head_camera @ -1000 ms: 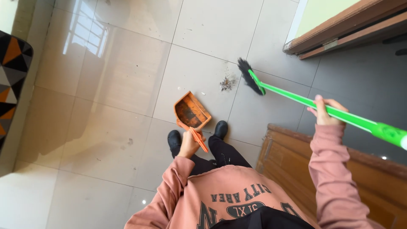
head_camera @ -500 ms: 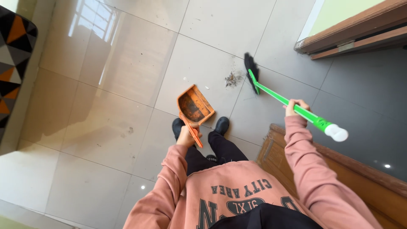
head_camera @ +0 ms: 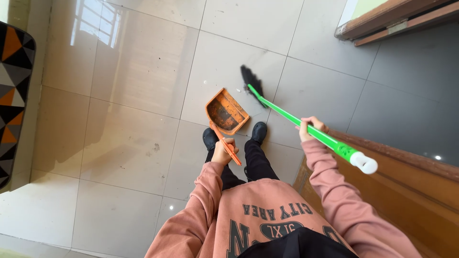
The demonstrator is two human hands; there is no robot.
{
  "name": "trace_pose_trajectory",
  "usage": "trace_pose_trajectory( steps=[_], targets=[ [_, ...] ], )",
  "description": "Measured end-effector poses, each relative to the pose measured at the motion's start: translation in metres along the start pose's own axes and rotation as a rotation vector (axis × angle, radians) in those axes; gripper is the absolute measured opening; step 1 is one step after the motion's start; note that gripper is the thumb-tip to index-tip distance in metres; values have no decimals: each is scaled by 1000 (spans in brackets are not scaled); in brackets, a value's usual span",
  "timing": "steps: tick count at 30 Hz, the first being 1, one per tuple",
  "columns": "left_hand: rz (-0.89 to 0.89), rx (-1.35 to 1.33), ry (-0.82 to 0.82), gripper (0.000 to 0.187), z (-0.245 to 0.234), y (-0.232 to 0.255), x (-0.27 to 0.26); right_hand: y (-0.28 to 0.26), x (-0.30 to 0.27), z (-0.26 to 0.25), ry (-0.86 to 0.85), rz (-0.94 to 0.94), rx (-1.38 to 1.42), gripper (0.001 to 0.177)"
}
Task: Sweep the floor and collect debris with a dustpan.
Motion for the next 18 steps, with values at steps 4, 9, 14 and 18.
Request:
trace_pose_trajectory(
  steps=[4, 9, 14, 18],
  targets=[
    [5, -23, 1, 24, 1, -6, -2, -17, -26, 1, -4, 62, 77, 13],
    [36, -21, 20, 23, 4, 3, -2, -17, -24, -16, 3, 89, 339, 20],
    [-27, -47, 25, 22, 8, 3, 0, -29, 21, -62, -16, 79, 278, 22],
    [-129, -71, 13, 21, 9, 7, 3, -32, 62, -90, 32, 34, 197, 23]
  ],
)
Point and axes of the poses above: each hand's wrist, its own x-axis towards the middle knuckle, its own z-axis out of the palm, y = z × x, the point moved 4 cm from there along x, towards the middle knuckle, and after that the axes turned 13 degrees about -z, right-handed, at the moved point
